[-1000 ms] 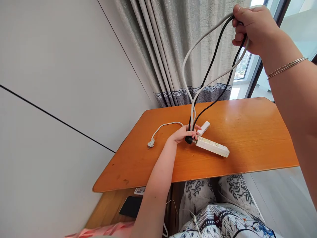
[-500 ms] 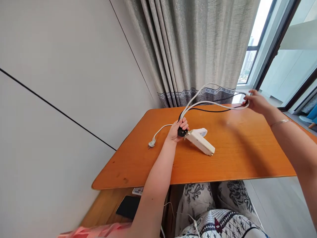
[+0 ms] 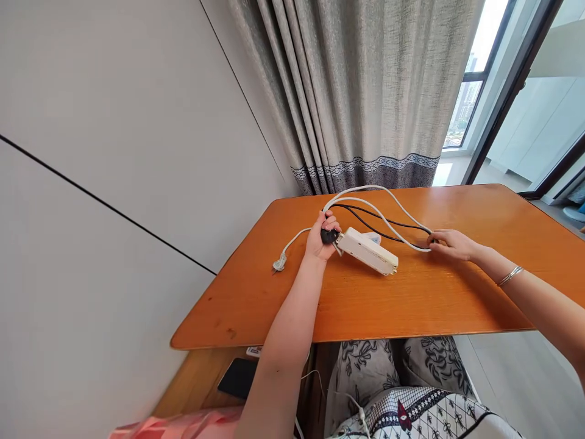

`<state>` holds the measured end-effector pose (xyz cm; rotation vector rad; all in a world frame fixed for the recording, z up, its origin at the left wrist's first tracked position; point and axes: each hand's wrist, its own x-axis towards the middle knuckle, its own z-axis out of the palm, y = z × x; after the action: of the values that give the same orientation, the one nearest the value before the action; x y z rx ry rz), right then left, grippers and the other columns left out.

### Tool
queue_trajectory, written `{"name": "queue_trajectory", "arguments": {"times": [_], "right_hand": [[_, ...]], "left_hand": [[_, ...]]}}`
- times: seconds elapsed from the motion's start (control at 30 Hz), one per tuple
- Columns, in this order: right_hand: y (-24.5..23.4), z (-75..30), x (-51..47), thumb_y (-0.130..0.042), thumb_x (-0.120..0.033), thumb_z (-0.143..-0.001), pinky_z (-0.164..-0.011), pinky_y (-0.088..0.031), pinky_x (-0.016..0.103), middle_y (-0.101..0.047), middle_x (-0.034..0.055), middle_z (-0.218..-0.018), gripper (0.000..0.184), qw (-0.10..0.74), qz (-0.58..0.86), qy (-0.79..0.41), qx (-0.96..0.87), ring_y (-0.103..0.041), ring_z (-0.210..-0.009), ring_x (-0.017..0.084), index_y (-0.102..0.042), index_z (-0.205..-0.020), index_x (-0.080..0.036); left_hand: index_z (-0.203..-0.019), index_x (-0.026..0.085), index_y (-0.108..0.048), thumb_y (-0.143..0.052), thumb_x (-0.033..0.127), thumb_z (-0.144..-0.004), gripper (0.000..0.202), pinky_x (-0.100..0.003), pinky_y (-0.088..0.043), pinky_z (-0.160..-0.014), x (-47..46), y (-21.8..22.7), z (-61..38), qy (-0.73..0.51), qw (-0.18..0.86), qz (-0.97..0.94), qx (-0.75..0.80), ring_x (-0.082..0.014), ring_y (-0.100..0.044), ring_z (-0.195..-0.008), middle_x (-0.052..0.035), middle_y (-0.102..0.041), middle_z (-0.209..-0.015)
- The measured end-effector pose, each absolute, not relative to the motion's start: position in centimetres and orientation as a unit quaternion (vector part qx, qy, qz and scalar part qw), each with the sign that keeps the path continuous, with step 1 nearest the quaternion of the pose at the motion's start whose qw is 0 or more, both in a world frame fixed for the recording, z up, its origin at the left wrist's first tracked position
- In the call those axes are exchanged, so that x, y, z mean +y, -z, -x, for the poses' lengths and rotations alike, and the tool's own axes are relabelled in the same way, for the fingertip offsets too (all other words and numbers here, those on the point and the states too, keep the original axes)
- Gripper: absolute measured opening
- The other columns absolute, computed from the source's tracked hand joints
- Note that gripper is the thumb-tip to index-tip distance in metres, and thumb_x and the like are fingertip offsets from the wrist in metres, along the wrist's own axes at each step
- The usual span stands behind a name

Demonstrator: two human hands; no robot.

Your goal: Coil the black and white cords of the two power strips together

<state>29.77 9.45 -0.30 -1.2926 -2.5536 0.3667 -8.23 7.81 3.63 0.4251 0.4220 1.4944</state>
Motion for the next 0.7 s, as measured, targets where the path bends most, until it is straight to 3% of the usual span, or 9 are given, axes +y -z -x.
{"name": "queue_trajectory", "arguments": {"times": [0.1,0.17,0.23,0.4,0.53,0.7], "right_hand": [[0.4,-29.6,8.3,-0.06,-0.046,-0.086,-0.078,-0.054,0.038,-0.07,0.0119,-0.103,0.033,0.074,0.412,-0.069,-0.905,-0.068,-0.09,0.027,-0.066,-0.106,-0.021],[0.4,-29.6,8.0,-0.054,-0.04,-0.091,-0.075,-0.053,0.036,-0.068,0.0122,-0.104,0.027,0.076,0.42,-0.022,-0.904,-0.067,-0.091,0.026,-0.067,-0.108,-0.022],[0.2,-29.7,7.8,-0.048,-0.032,-0.095,-0.072,-0.053,0.035,-0.066,0.0116,-0.102,0.026,0.095,0.431,0.02,-0.897,-0.065,-0.088,0.024,-0.069,-0.107,-0.025],[-2.1,-29.1,7.2,-0.047,-0.029,-0.097,-0.07,-0.056,0.034,-0.062,0.0144,-0.12,0.026,0.178,0.396,0.089,-0.896,-0.065,-0.093,0.022,-0.072,-0.101,-0.022],[-4.7,-27.1,5.9,-0.043,-0.026,-0.101,-0.076,-0.056,0.036,-0.071,0.0125,-0.101,0.027,0.206,0.328,0.092,-0.917,-0.067,-0.089,0.022,-0.069,-0.109,-0.02],[-7.9,-22.4,2.5,-0.048,-0.031,-0.102,-0.065,-0.05,0.03,-0.072,0.0061,-0.087,0.036,0.188,0.279,0.019,-0.941,-0.066,-0.073,0.018,-0.052,-0.135,-0.019]], "left_hand": [[-0.08,0.017,-0.052,-0.06,0.029,-0.099,0.023,-0.011,-0.047,-0.055,7.9,-3.8,8.4,-0.682,0.683,-0.178,0.192,-0.0009,-0.038,-0.043,0.0102,-0.032,-0.056],[-0.08,0.017,-0.052,-0.06,0.029,-0.099,0.024,-0.011,-0.046,-0.055,7.9,-3.8,8.5,-0.681,0.681,-0.183,0.199,-0.0008,-0.038,-0.043,0.0104,-0.032,-0.055],[-0.08,0.016,-0.053,-0.06,0.03,-0.099,0.024,-0.012,-0.046,-0.055,7.9,-3.8,8.4,-0.675,0.678,-0.202,0.209,-0.0011,-0.038,-0.043,0.0106,-0.032,-0.055],[-0.078,0.016,-0.055,-0.066,0.034,-0.095,0.028,-0.015,-0.045,-0.054,8.1,-4.6,7.4,-0.679,0.639,-0.262,0.251,-0.0027,-0.04,-0.044,0.0107,-0.033,-0.053],[-0.077,0.016,-0.056,-0.074,0.046,-0.087,0.036,-0.015,-0.045,-0.053,8.7,-6.3,6.0,-0.677,0.593,-0.33,0.284,-0.0037,-0.043,-0.046,0.0103,-0.034,-0.053],[-0.077,0.017,-0.058,-0.073,0.067,-0.077,0.053,-0.019,-0.044,-0.049,9.7,-7.9,4.5,-0.629,0.553,-0.445,0.318,-0.0066,-0.047,-0.046,0.0094,-0.034,-0.052]]}}
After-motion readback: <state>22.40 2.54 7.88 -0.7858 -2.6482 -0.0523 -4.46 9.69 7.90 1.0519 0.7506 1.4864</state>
